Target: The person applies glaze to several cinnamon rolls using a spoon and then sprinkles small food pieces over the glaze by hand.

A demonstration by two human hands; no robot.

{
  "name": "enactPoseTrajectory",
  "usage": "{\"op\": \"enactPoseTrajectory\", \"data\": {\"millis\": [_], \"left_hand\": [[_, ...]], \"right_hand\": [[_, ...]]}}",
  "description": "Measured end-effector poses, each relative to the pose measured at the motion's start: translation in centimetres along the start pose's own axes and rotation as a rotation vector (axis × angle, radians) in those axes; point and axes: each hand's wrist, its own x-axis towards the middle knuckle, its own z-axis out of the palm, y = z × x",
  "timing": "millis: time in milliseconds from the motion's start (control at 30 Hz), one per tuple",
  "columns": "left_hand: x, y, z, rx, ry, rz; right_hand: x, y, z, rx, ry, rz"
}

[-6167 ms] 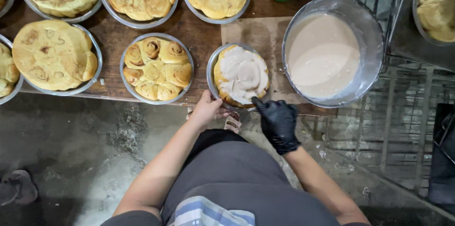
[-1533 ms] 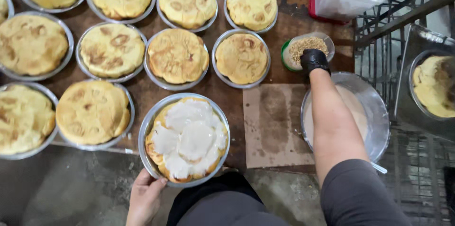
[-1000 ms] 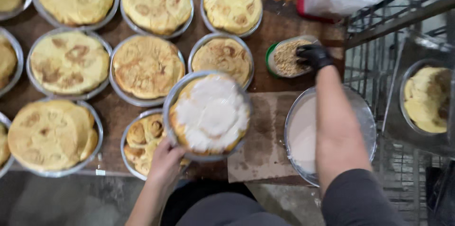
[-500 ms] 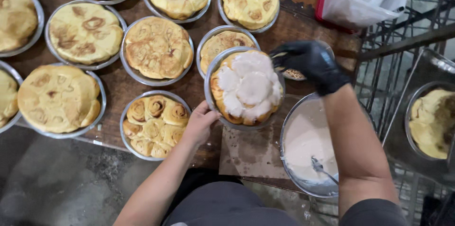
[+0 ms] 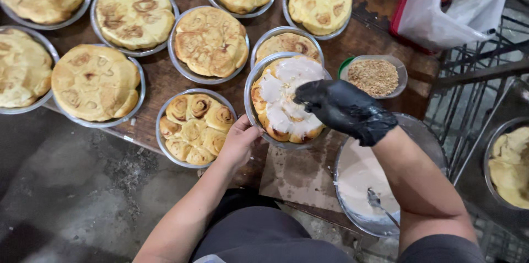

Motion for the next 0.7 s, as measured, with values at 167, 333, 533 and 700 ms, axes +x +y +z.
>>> {"op": "enactPoseTrajectory", "data": {"millis": [167,333,533,700], "left_hand": [[-1.5,1.3,0.5,-0.075,0.021,-0.028],[-2.3,1.8,0.5,-0.057,0.009,-0.024],[-3.2,2.2,0.7,-0.037,-0.017,0.025],[-3.6,2.5,0.8,0.002,-0.035,0.042]], "right_hand": [[0.0,0.7,-0.4,0.247,-0.017,0.229],[1.4,-1.1,-1.8,0.124,0.108,0.150],[3.0,-3.9,-3.5,0.347,0.030,0.113],[4.3,-4.8,-3.7,0.213,-0.035,0.039]]}}
